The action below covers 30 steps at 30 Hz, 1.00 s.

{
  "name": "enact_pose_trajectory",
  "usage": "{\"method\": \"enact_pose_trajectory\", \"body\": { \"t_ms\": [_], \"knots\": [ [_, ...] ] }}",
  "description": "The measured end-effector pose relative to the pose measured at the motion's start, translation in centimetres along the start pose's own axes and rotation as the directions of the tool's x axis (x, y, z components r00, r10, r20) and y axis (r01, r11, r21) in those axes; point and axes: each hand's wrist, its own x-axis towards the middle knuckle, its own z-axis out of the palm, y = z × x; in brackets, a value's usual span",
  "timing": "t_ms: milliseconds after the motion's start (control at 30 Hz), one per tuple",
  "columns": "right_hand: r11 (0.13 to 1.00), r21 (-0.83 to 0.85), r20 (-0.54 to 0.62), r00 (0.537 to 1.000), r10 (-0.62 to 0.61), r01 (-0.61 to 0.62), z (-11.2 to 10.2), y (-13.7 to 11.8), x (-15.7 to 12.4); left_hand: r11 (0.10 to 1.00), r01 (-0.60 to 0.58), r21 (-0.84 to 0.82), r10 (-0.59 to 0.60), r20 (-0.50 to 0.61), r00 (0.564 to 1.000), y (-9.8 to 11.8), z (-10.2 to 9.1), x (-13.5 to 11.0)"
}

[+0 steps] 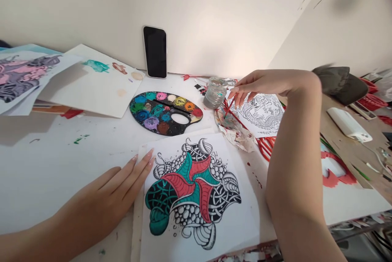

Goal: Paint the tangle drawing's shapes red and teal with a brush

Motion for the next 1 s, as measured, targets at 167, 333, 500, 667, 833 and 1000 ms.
{"method": "enact_pose_trajectory", "body": {
  "t_ms": [167,333,500,667,833,1000],
  "knots": [
    [0.950,0.105,-0.106,0.953,-0.285,0.296,0.4,-2.2,-0.9,0.999,-0.015,0.033,0.016,-0.003,1.000,0.0,-0.3,0.3],
    [0.673,0.294,-0.304,0.734,-0.608,0.679,5.6,-6.5,4.2,0.999,0.042,0.032,-0.039,-0.087,0.995,0.5,-0.1,0.9],
    [0.632,0.334,-0.352,0.715,-0.605,0.699,11.4,-8.9,9.7,0.999,0.018,0.048,-0.015,-0.066,0.998,0.5,0.1,1.0],
    [0.705,0.342,-0.259,0.784,-0.565,0.621,13.1,-8.5,11.2,0.998,0.049,0.036,-0.046,-0.099,0.994,0.7,0.3,0.9],
    [0.686,0.389,-0.242,0.787,-0.568,0.615,13.2,-8.1,11.5,0.998,0.053,0.029,-0.049,-0.105,0.993,0.8,0.1,1.1],
    [0.657,0.453,-0.236,0.792,-0.563,0.603,13.3,-8.0,11.5,0.998,0.018,0.054,-0.014,-0.077,0.997,0.7,-0.2,1.3]
  ]
}}
